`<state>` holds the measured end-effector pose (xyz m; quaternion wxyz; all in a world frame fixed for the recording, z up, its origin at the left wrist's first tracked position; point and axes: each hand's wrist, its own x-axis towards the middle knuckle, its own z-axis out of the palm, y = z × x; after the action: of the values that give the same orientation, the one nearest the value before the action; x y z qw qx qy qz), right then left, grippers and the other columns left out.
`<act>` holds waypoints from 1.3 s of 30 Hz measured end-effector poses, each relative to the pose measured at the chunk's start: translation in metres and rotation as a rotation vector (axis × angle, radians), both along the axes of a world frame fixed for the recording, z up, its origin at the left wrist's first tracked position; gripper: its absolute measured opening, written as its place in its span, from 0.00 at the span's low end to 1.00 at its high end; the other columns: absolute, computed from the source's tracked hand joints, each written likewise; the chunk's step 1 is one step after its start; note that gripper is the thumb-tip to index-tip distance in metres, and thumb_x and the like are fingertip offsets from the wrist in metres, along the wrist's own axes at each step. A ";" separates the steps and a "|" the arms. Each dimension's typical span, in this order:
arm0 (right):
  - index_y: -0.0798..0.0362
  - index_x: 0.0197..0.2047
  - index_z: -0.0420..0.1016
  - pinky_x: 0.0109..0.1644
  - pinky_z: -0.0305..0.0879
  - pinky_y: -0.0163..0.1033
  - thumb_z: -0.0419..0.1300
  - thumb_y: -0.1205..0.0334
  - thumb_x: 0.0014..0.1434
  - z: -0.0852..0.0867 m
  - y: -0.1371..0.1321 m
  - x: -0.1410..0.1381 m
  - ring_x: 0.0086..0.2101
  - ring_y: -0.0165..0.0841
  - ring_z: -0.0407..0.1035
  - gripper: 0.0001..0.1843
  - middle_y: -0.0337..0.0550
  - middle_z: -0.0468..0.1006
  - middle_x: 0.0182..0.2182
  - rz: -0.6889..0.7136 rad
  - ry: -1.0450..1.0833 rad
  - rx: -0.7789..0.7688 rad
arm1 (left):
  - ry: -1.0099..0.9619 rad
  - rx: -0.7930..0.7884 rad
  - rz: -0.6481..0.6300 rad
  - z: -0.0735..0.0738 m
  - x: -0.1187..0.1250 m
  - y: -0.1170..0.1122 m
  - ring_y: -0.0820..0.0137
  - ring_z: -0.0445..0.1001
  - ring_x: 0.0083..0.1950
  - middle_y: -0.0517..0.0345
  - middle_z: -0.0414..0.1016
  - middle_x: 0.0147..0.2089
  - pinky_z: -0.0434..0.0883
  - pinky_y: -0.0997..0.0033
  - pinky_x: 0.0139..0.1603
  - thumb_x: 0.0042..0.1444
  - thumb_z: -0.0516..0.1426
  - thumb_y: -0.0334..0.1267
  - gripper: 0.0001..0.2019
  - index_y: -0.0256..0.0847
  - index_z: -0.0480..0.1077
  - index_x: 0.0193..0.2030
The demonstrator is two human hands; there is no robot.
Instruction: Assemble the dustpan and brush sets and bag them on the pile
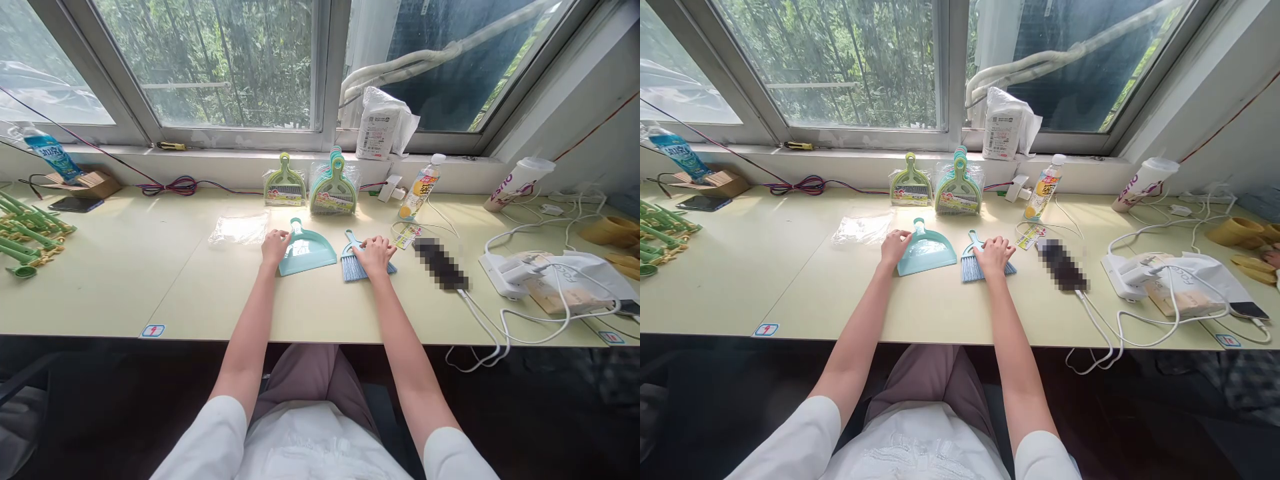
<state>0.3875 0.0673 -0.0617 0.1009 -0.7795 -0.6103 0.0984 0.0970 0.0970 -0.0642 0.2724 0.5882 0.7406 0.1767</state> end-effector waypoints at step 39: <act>0.50 0.37 0.72 0.55 0.48 0.49 0.54 0.52 0.58 0.015 -0.008 -0.038 0.50 0.40 0.60 0.12 0.46 0.72 0.44 0.340 0.191 -0.042 | 0.276 0.241 -0.518 0.024 0.072 -0.031 0.64 0.68 0.47 0.50 0.71 0.44 0.64 0.67 0.41 0.63 0.48 0.37 0.11 0.41 0.70 0.42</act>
<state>0.3498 0.0591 -0.0465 0.1240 -0.6543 -0.7187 0.2002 0.1693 0.0664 -0.0401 0.1336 0.8039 0.5697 0.1064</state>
